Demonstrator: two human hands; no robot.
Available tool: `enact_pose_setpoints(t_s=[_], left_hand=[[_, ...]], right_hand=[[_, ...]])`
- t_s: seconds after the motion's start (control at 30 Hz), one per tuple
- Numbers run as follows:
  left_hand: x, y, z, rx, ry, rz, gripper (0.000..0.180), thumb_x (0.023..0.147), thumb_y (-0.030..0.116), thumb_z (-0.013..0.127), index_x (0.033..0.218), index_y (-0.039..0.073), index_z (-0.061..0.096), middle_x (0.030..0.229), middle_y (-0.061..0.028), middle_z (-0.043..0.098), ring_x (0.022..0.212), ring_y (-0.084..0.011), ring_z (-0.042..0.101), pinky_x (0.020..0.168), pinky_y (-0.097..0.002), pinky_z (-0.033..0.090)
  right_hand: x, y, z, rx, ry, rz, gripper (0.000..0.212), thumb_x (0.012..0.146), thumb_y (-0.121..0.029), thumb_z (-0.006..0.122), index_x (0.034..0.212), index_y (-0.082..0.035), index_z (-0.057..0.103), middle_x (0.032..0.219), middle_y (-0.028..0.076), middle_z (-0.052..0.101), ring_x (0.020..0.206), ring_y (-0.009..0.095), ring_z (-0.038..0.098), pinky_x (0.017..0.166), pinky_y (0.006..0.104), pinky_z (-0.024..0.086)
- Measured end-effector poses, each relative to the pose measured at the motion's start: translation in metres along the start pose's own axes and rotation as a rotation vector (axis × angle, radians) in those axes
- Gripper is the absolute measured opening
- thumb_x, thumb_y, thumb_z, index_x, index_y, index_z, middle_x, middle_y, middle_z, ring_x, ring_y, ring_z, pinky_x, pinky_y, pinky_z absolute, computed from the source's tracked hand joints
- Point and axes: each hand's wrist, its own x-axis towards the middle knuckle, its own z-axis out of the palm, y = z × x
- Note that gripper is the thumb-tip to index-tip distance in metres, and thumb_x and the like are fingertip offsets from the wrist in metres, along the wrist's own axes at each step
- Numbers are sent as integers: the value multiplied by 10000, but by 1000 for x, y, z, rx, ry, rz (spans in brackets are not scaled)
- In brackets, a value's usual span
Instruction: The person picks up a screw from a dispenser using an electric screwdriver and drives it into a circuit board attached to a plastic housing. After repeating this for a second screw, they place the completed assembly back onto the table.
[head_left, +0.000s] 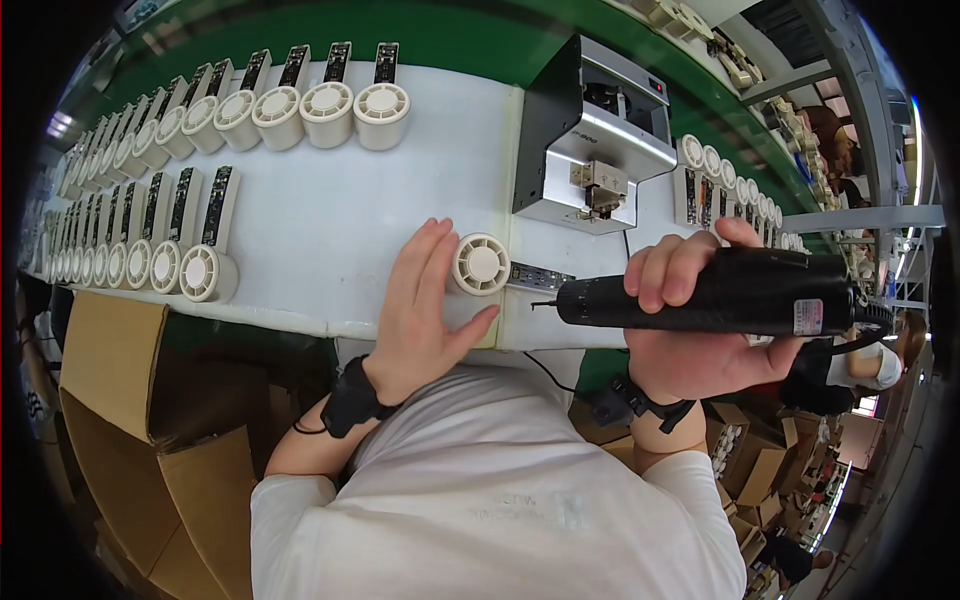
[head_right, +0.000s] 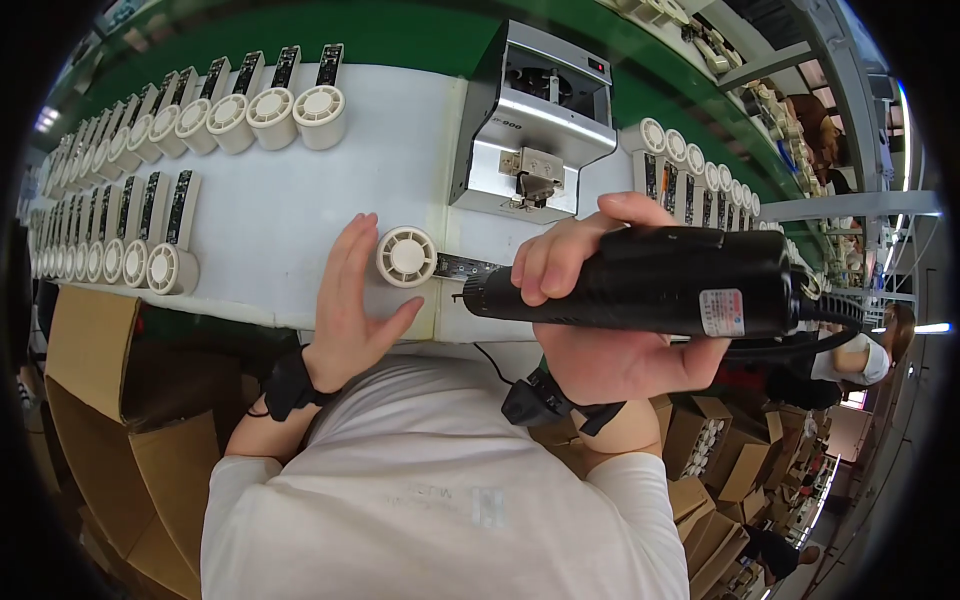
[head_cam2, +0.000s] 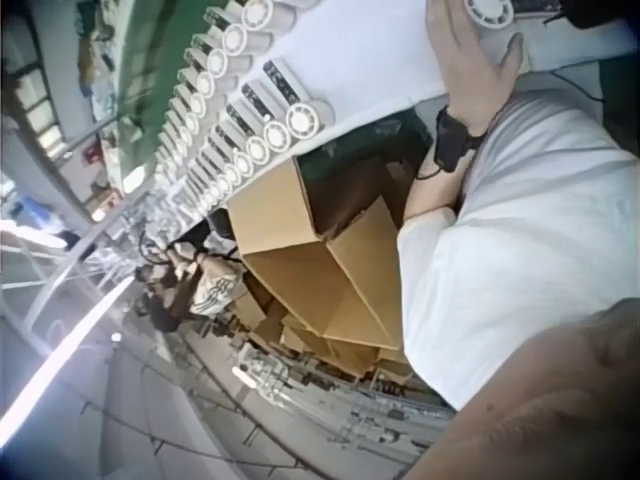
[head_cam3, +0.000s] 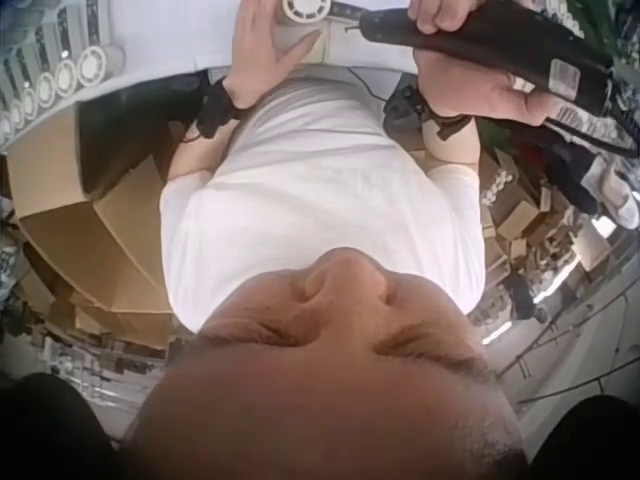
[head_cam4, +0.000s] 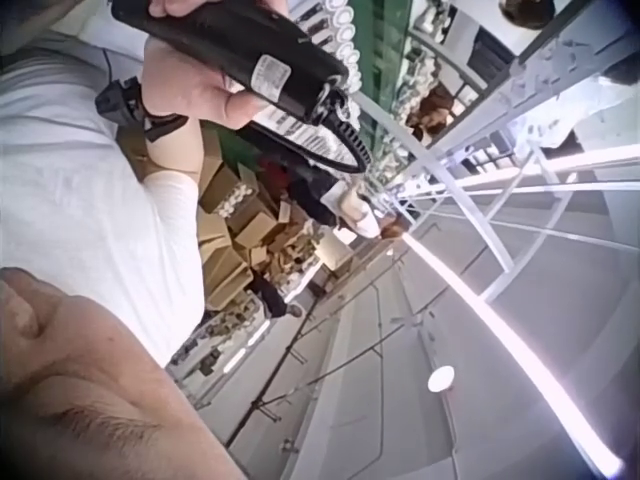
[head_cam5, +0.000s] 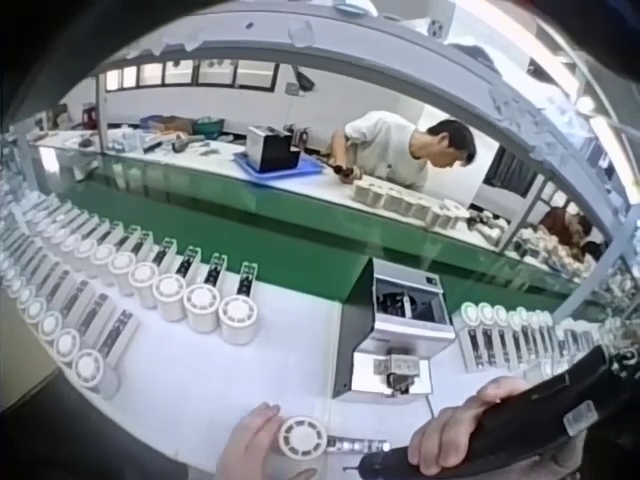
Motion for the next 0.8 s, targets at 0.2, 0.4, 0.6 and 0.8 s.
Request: enact_pose_setpoints(t_s=[0.2, 0.4, 0.6, 0.8], left_hand=[[-8, 35, -10, -298, -114, -50, 433, 755, 81, 772, 1137, -3, 588, 927, -122, 622, 754, -241, 612, 642, -331, 496], [-6, 41, -3, -417, -226, -165, 255, 771, 19, 733, 1008, 46, 644, 765, -70, 600, 566, -174, 546, 495, -289, 433], [-9, 38, -1, -443, -223, -23, 192, 763, 15, 735, 939, 36, 660, 763, -78, 605, 581, -206, 563, 507, -306, 449], [-12, 38, -3, -304, -206, 97, 205, 732, 15, 743, 919, 34, 661, 766, -74, 608, 614, -241, 584, 517, -330, 472]], right_hand=[[-8, -2, -7, -17, -179, -106, 860, 820, -748, 485, 1266, -14, 458, 748, 57, 527, 614, 180, 481, 609, 341, 406], [-20, -9, -5, 37, -158, -25, 895, 742, -803, 568, 1238, -72, 427, 769, 78, 563, 675, 201, 546, 690, 383, 460], [-28, -11, -4, 22, -148, 9, 895, 727, -819, 562, 1207, -75, 431, 762, 76, 562, 670, 201, 544, 689, 384, 458], [-31, -4, -3, -62, -195, -38, 798, 823, -736, 532, 1213, -46, 438, 764, 57, 549, 625, 182, 520, 618, 352, 443]])
